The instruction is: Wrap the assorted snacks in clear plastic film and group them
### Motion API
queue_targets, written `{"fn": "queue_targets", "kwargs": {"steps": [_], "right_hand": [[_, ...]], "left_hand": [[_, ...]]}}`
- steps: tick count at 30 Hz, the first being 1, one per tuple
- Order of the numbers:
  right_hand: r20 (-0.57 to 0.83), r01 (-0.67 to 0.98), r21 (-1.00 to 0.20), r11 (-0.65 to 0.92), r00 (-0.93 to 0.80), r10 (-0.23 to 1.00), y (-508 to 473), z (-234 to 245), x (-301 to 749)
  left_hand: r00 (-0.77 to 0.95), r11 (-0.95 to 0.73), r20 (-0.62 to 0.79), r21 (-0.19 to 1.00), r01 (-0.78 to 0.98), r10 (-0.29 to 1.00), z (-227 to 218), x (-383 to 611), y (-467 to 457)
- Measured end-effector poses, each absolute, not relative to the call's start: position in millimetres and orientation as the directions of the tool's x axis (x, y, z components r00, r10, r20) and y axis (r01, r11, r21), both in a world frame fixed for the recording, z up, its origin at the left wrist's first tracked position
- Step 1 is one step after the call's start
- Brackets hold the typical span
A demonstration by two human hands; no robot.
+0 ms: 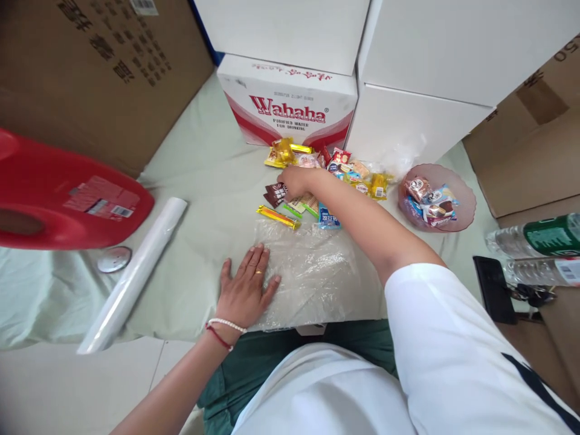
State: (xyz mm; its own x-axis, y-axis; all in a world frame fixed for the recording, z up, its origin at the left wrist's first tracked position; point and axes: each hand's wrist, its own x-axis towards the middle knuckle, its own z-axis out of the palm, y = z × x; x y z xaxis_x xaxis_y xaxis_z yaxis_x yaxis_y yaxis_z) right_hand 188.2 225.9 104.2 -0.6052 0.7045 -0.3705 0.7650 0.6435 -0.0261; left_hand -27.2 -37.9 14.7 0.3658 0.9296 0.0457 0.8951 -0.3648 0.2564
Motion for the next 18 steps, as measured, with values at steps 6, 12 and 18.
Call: {"fn": "queue_targets", "kwargs": {"steps": [6, 12, 18], "right_hand": [[-0.416, 0.747, -0.034, 0.664, -0.614, 0.670, 236.5, 103.2, 166.9], [-0.318, 0.794, 0.106, 0.599, -0.544, 0.777, 200.4, 124.8, 169.1], [-0.006, 0.867, -0.083, 0.491, -0.494, 0.870, 112.3, 142.5, 197.4]], "left_hand": [[0.364, -0.364, 0.049, 0.257, 0.895, 0.930, 14.3, -27.3, -37.6], [0.359, -0.359, 0.050, 0.256, 0.897, 0.932, 14.7, -25.8, -36.8], [0.344, -0.335, 0.022, 0.292, 0.896, 0.939, 18.8, -21.1, -39.2]]}}
